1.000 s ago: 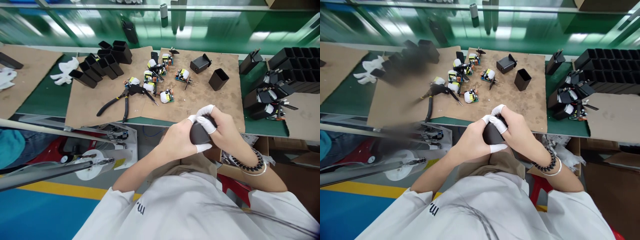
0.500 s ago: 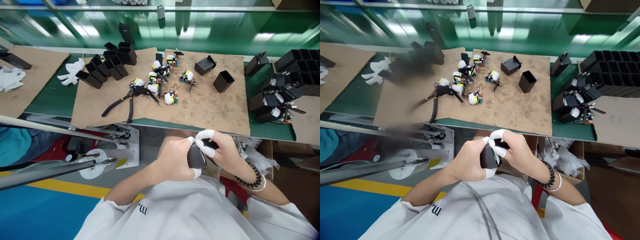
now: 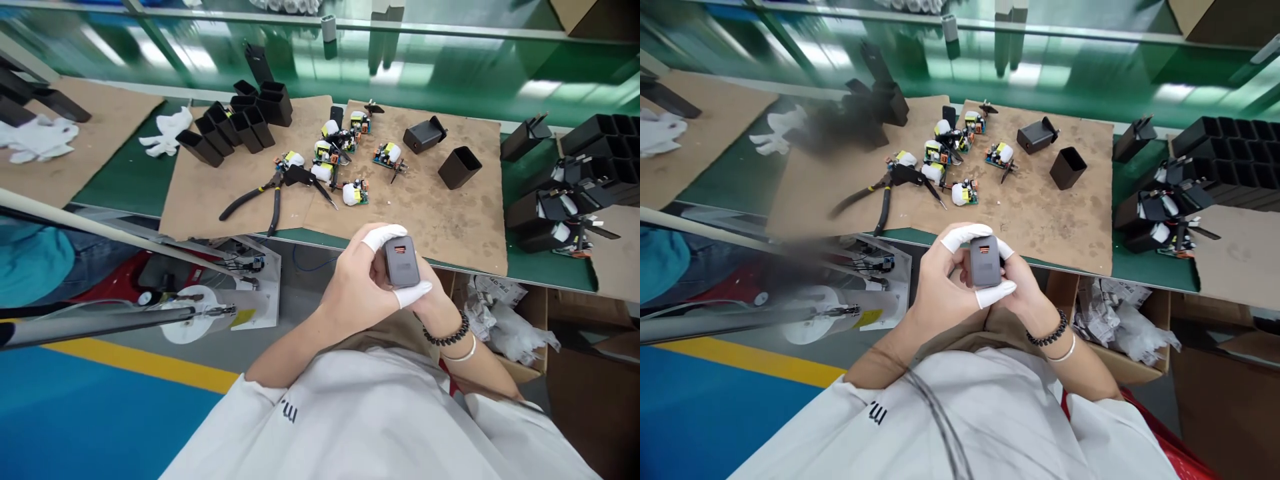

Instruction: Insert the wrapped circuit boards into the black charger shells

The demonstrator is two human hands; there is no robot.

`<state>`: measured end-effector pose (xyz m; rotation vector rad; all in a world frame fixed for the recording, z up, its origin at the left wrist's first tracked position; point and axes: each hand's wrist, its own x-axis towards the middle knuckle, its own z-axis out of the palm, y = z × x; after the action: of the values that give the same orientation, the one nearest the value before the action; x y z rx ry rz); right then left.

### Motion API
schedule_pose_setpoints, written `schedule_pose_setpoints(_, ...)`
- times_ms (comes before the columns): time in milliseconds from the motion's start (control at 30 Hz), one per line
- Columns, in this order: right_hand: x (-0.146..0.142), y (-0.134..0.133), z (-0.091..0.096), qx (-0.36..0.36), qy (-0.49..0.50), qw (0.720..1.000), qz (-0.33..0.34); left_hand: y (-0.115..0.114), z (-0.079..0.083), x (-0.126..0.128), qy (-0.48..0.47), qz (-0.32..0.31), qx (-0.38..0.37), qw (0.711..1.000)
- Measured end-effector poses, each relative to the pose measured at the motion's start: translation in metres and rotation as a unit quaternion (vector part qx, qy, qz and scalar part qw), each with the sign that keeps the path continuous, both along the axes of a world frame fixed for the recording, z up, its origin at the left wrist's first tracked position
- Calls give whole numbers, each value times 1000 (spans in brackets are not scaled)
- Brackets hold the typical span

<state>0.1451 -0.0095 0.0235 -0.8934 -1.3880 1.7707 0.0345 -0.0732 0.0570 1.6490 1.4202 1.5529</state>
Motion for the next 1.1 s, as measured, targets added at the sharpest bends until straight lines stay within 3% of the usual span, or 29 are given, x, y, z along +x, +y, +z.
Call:
schedule_pose_setpoints(67,-4,-6,-2,-113,61,991,46,1,1,2,19,1,7,1000)
schedule_pose_setpoints(133,-4,-11,0,-194,91,976,48,0,3,3,27,9,10,1000)
schedule_pose_setpoints(267,2,-13,11,-289,105,951,1,-5,7,2,22,5,15,1000)
schedule_pose_setpoints(333,5,-11,16,-296,100,949,-39,-8,11,0,38,7,26,999)
schedule_pose_setpoints(467,12,-9,23,-176,40,972,-152,-13,14,-6,196,10,3,981)
schedule_pose_setpoints(533,17,-13,27,-88,0,983,-161,-11,6,-8,340,26,-17,940)
schedule_pose_setpoints(600,21,-20,32,40,-50,987,-147,-7,-5,-8,444,49,11,894)
schedule_pose_setpoints(700,28,-28,41,261,-139,945,-142,0,-16,-8,473,52,86,875)
schedule_pose_setpoints(800,35,-30,46,397,-205,883,-145,-3,-11,-11,471,46,85,877)
schedule_pose_setpoints(900,40,-28,42,451,-238,851,-123,-13,-2,-14,486,39,38,872)
schedule_pose_setpoints(1100,42,-39,17,443,-246,860,-63,-37,-16,-19,473,-19,-26,881)
